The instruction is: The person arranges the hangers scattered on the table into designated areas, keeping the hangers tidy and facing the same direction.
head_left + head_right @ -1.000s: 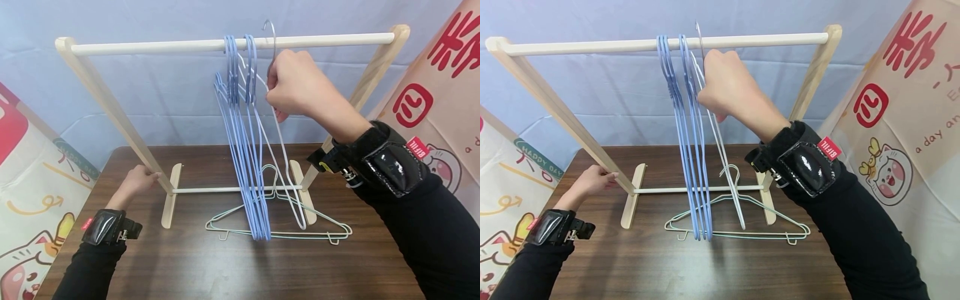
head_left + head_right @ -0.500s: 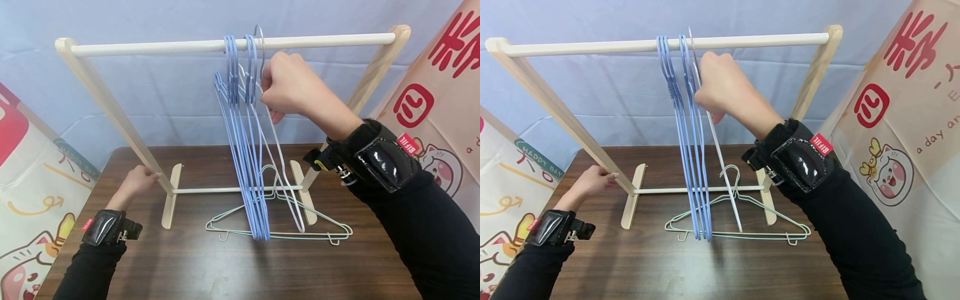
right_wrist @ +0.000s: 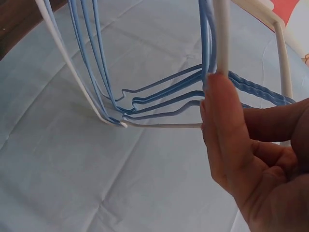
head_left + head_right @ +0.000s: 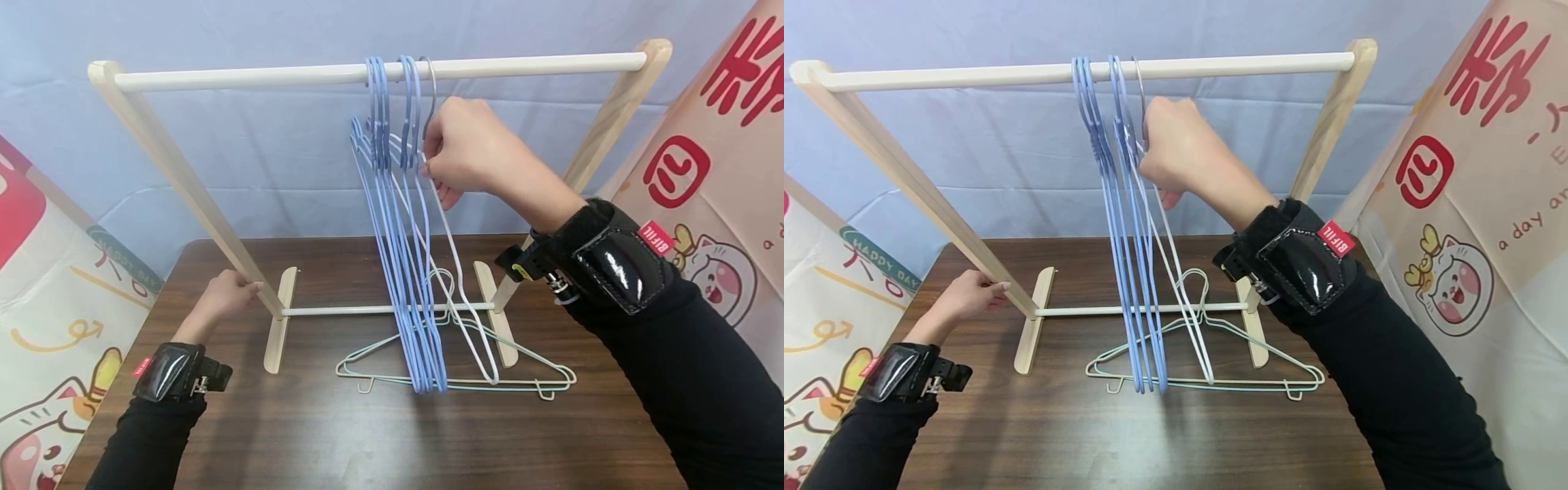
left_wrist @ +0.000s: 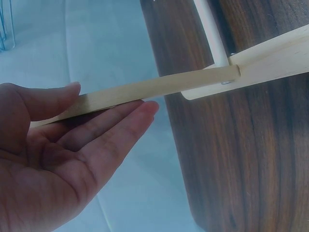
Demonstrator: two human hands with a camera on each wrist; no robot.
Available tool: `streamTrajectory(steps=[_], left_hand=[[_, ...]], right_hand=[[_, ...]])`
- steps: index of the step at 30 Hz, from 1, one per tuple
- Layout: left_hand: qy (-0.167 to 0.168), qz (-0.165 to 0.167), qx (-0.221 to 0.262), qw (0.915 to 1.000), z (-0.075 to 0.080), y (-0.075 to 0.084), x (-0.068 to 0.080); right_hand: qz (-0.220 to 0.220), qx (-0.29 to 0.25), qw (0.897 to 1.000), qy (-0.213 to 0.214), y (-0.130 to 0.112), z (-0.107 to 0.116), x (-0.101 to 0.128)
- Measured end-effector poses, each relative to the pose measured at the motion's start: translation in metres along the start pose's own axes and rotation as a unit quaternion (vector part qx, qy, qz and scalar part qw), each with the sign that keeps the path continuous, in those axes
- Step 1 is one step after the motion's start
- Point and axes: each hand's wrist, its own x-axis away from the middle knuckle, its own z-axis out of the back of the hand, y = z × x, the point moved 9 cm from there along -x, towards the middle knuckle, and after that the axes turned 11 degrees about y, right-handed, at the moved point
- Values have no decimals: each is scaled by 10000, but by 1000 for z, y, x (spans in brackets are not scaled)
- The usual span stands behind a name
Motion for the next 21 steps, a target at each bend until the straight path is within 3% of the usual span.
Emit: streamTrajectory(steps=[21], left_hand=[[19, -6, 61, 10000, -1, -1, 0]], right_hand=[[-194, -493, 9984, -176, 1, -4, 5]])
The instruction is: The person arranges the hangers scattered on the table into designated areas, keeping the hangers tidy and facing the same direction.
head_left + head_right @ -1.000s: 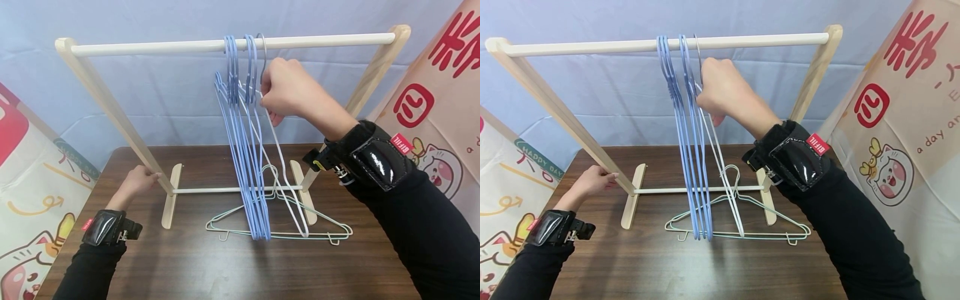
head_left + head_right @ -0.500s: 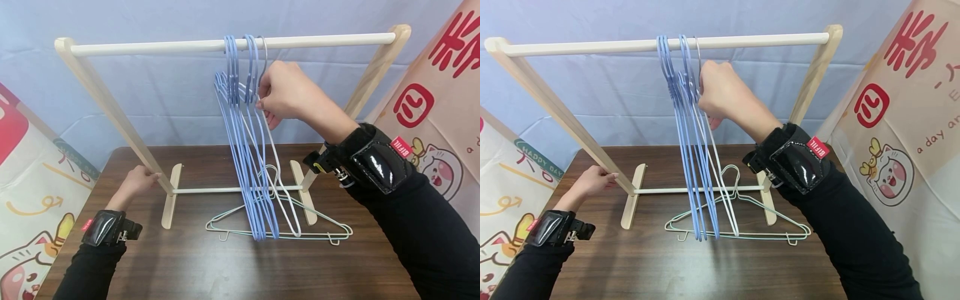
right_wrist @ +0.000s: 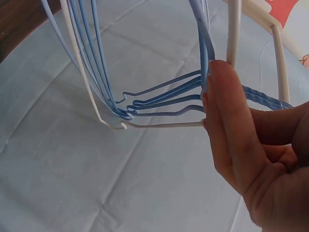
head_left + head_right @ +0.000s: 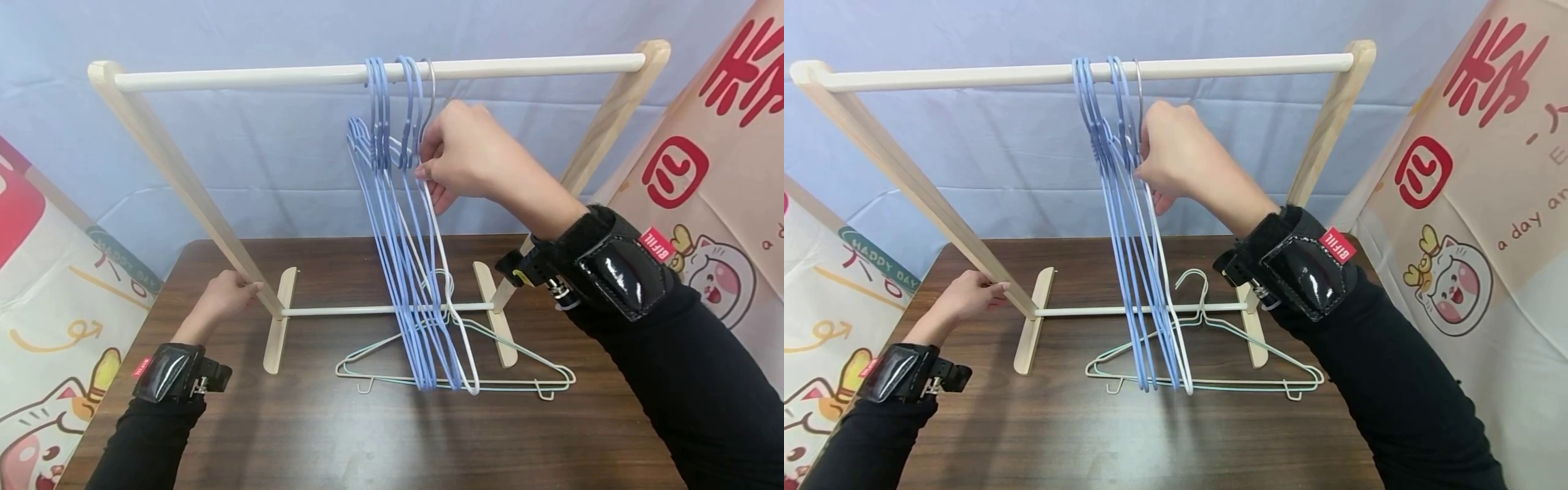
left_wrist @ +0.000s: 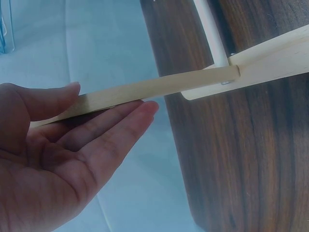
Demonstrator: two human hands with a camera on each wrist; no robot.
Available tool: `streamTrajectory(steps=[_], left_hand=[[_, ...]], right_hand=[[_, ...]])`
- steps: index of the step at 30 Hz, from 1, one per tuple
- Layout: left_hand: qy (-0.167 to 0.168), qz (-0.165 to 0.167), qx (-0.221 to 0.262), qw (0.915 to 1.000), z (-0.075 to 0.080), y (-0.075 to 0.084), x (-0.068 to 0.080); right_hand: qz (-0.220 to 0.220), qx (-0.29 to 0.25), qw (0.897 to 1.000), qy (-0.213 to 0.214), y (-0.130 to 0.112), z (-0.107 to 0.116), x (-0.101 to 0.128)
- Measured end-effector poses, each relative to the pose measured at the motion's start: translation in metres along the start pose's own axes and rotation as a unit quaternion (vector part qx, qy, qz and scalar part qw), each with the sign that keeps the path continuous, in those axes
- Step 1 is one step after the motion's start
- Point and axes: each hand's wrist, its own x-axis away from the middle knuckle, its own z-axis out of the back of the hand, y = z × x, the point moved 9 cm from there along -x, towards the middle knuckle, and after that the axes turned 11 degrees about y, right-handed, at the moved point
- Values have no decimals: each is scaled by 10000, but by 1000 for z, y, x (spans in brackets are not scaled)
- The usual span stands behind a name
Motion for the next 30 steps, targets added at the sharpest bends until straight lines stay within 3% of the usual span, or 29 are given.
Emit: streamTrajectory(steps=[16, 30], left_hand=[[-11, -25, -16, 10000, 0, 1, 0], [3, -93, -3, 10000, 0, 3, -1]], right_hand=[[-9, -202, 9992, -346, 4, -3, 4], [173, 158, 9990, -380, 14, -7, 3]])
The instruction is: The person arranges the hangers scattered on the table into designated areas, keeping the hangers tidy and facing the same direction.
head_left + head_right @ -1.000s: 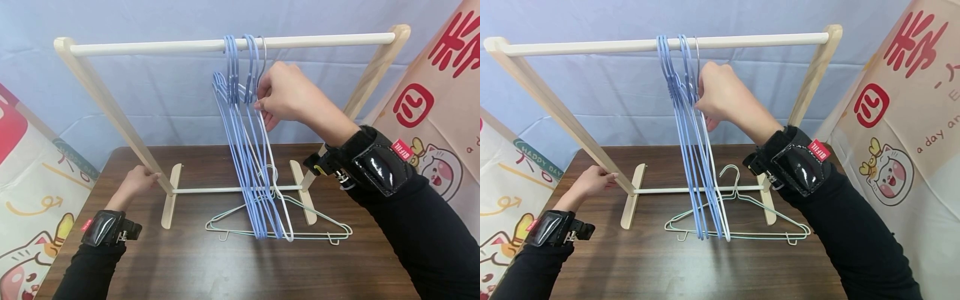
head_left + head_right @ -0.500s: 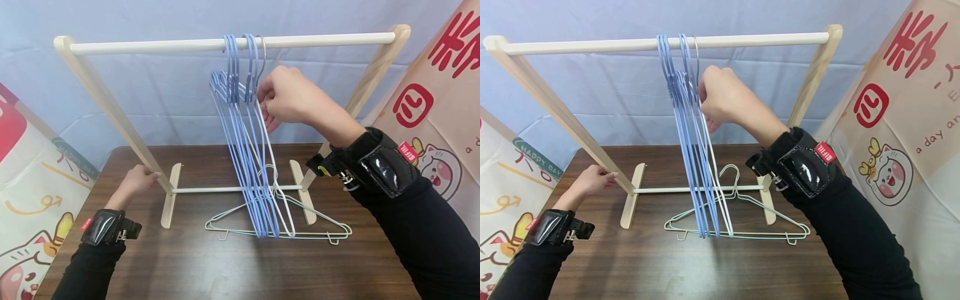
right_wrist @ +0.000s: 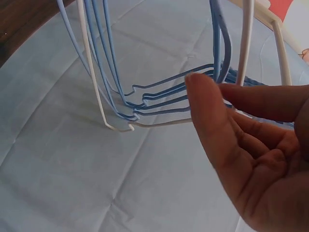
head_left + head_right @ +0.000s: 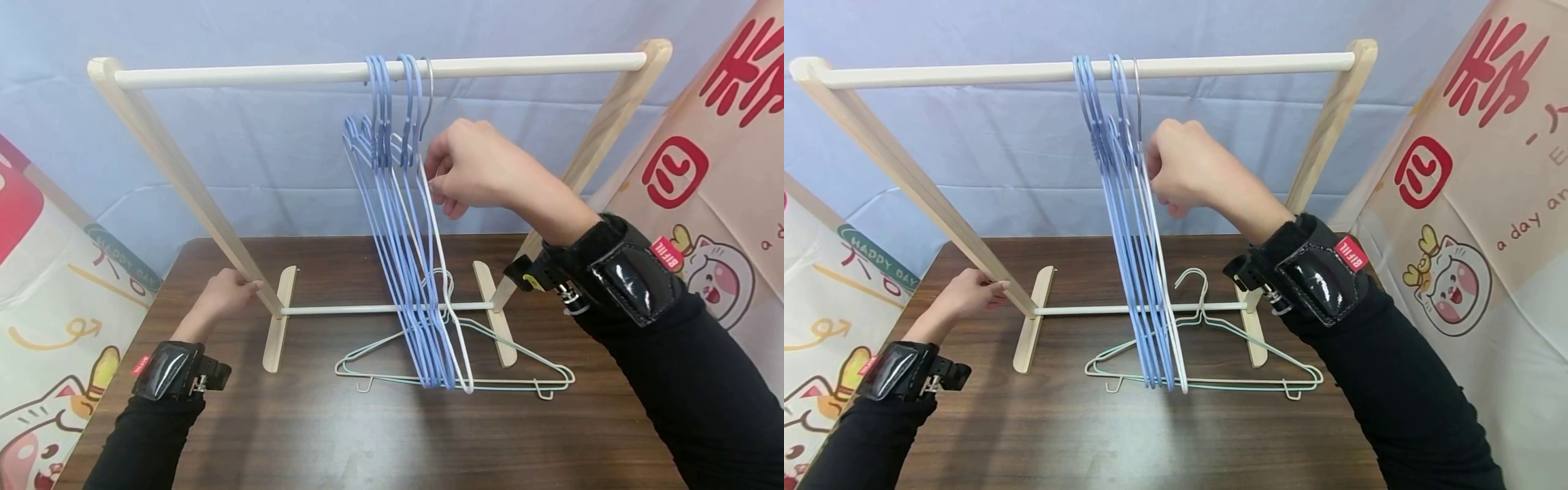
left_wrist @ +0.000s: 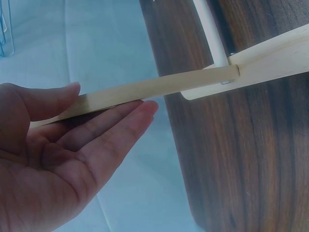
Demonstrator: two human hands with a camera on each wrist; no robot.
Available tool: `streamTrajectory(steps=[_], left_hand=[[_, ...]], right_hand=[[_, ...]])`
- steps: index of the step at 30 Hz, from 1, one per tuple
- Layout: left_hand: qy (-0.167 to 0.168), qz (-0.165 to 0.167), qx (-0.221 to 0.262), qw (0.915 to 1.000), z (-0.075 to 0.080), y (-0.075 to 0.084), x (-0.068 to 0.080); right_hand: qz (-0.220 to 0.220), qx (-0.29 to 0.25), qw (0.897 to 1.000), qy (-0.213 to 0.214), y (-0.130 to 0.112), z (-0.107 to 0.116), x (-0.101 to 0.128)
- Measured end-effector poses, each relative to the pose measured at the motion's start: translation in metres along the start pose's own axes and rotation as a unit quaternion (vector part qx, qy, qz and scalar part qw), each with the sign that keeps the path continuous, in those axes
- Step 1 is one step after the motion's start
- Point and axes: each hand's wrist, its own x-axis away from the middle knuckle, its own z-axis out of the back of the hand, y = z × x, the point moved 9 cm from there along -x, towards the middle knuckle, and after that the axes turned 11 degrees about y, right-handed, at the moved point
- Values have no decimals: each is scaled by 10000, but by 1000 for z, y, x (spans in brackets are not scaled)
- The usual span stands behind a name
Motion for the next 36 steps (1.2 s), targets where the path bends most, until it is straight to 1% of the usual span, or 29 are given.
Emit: streamTrajectory(steps=[6, 9, 13, 17, 22, 27, 36], left_hand=[[-25, -22, -31, 10000, 0, 0, 0], [-38, -31, -40, 10000, 0, 0, 0], [-65, -7, -43, 10000, 0, 0, 0], [-63, -15, -60, 10000, 0, 0, 0], [-47, -26, -73, 10000, 0, 1, 0], [-49, -60, -56, 10000, 0, 1, 1], [-24, -76, 6, 10000, 1, 1, 2]], right_hand=[[144, 535, 9985, 0, 6, -1, 3], [267, 909, 9955, 34, 9, -2, 4], [360, 1251, 9915, 75, 17, -4, 6], [364, 1358, 9900, 120, 27, -7, 7], [204, 1258, 9918, 127, 42, -12, 9], [76, 1115, 9937, 39, 57, -21, 10], [-117, 1031, 9945, -174, 88, -43, 13]])
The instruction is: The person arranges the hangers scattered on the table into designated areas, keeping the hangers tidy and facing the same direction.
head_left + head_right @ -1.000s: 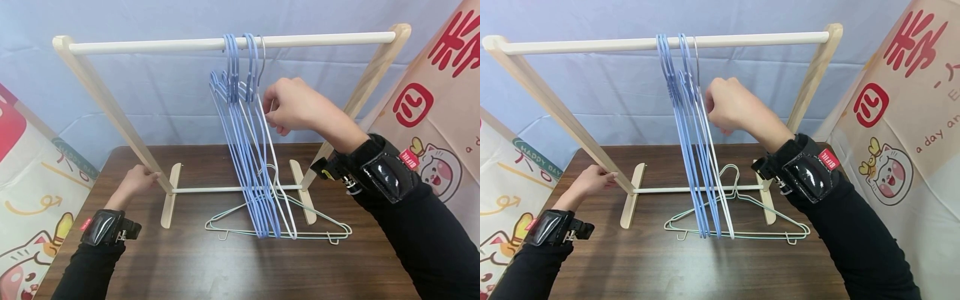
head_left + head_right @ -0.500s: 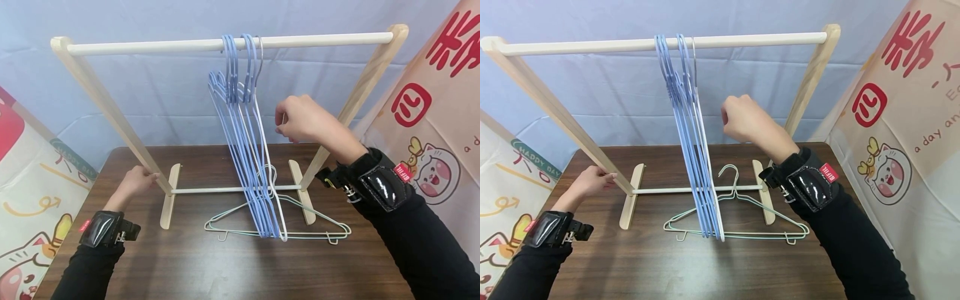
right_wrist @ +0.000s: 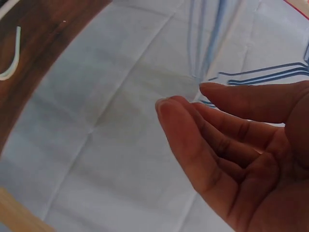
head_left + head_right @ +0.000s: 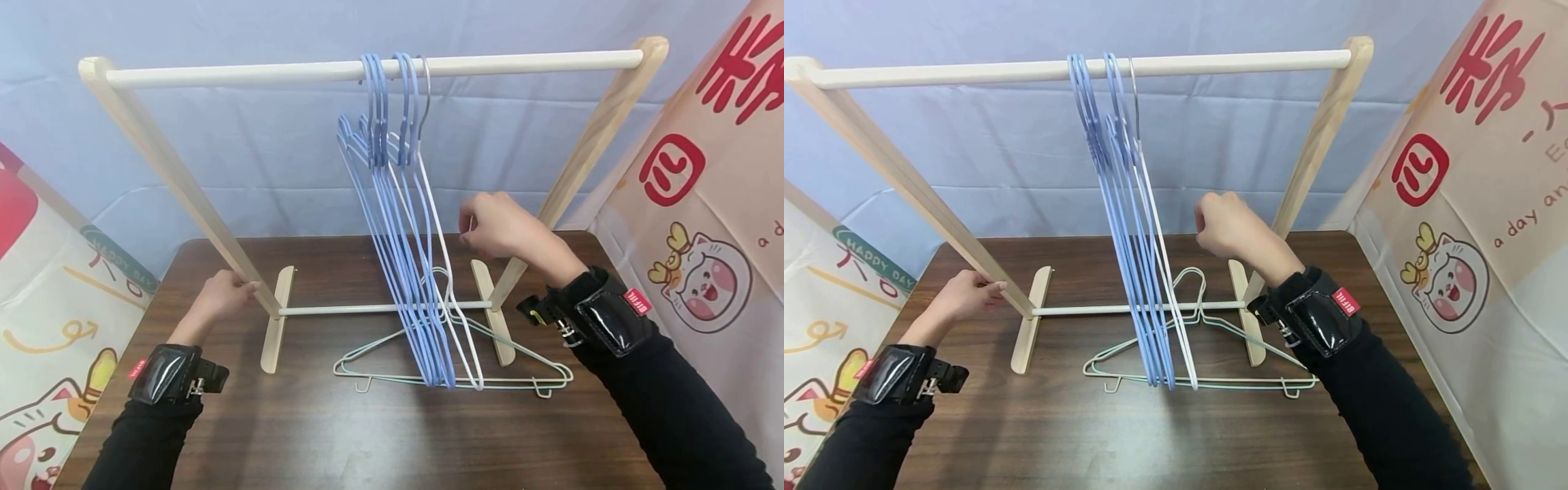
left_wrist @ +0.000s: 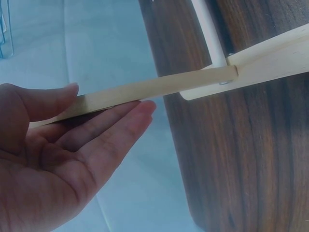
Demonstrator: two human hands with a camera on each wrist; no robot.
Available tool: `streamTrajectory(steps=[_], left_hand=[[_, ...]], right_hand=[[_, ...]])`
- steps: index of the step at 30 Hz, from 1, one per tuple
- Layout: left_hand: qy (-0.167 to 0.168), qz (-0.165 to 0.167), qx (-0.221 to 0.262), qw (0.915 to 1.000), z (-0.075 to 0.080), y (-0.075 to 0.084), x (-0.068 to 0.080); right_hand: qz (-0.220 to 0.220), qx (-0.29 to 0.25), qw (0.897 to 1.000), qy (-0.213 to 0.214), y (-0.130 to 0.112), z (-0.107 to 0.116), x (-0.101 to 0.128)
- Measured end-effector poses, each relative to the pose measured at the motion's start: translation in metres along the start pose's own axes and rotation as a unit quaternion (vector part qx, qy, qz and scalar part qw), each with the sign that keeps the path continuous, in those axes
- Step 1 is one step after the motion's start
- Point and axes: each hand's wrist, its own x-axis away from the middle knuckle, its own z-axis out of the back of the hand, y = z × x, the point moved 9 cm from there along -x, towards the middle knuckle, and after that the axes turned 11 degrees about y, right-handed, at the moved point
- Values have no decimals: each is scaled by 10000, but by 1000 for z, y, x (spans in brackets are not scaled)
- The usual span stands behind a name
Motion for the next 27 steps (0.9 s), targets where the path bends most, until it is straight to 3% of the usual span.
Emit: streamTrajectory(steps=[15, 27], left_hand=[[39, -14, -24, 10000, 0, -1, 0], [71, -47, 5, 10000, 1, 0, 0]], right_hand=[[-253, -705, 9955, -572, 43, -68, 7], [-653, -1333, 9851, -863, 75, -124, 12]])
